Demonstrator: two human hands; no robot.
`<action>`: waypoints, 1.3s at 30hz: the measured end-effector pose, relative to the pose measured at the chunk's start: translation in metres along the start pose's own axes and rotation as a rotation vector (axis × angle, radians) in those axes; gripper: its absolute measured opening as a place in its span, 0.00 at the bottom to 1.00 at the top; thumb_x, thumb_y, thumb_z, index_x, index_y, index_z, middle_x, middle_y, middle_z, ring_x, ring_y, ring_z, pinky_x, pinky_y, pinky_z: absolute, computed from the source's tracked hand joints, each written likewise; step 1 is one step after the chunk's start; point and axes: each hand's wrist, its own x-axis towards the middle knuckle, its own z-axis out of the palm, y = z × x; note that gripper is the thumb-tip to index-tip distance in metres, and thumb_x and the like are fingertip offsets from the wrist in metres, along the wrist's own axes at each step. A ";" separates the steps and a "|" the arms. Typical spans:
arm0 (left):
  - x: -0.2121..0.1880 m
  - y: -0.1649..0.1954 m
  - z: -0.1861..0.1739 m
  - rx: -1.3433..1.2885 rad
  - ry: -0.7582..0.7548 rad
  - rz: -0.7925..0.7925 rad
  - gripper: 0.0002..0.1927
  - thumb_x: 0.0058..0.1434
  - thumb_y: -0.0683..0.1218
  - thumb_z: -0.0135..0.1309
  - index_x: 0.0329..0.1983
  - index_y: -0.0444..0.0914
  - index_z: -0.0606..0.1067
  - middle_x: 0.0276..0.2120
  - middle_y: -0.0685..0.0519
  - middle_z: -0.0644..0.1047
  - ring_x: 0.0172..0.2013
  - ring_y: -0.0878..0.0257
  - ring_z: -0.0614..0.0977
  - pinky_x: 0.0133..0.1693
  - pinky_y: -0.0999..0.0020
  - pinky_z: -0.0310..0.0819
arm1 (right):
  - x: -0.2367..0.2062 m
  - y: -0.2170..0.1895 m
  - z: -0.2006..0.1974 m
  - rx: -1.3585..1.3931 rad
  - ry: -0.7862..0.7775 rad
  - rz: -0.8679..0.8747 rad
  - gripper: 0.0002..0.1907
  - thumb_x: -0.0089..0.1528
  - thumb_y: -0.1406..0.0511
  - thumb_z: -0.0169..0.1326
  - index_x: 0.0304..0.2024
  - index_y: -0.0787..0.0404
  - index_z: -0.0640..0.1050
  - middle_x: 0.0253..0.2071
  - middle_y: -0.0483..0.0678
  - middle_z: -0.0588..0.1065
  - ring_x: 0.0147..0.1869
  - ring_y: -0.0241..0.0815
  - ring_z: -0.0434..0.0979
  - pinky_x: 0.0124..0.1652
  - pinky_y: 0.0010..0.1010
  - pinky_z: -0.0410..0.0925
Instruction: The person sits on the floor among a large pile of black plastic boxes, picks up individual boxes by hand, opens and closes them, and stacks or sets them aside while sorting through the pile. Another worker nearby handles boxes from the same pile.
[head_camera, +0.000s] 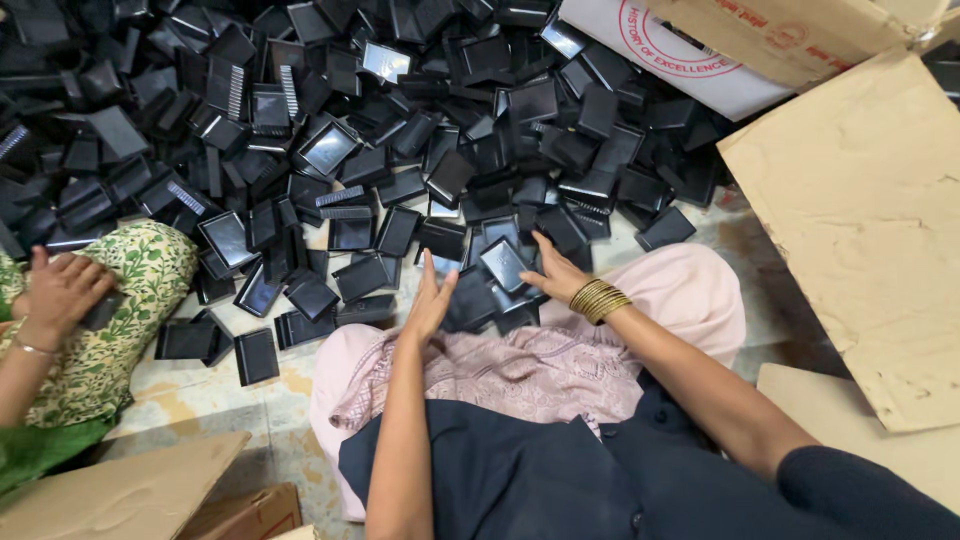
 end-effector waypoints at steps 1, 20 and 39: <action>0.003 0.000 0.001 -0.002 0.064 0.048 0.47 0.67 0.64 0.45 0.80 0.43 0.39 0.73 0.34 0.54 0.72 0.41 0.57 0.69 0.57 0.50 | 0.005 -0.004 0.001 0.169 0.005 -0.035 0.50 0.63 0.58 0.60 0.75 0.64 0.43 0.73 0.68 0.52 0.75 0.61 0.58 0.66 0.46 0.60; 0.024 0.040 -0.029 0.108 0.297 0.390 0.17 0.65 0.44 0.54 0.56 0.35 0.74 0.54 0.41 0.73 0.57 0.44 0.74 0.59 0.57 0.66 | 0.036 0.022 -0.036 -0.083 0.150 -0.203 0.07 0.61 0.63 0.58 0.39 0.57 0.82 0.26 0.49 0.79 0.25 0.38 0.79 0.28 0.30 0.71; 0.490 0.117 -0.155 0.700 0.555 -0.116 0.56 0.44 0.66 0.70 0.72 0.45 0.56 0.69 0.26 0.49 0.67 0.24 0.52 0.61 0.29 0.51 | 0.049 0.019 -0.029 0.259 0.093 0.096 0.03 0.59 0.68 0.61 0.34 0.61 0.81 0.17 0.43 0.74 0.16 0.29 0.73 0.20 0.23 0.65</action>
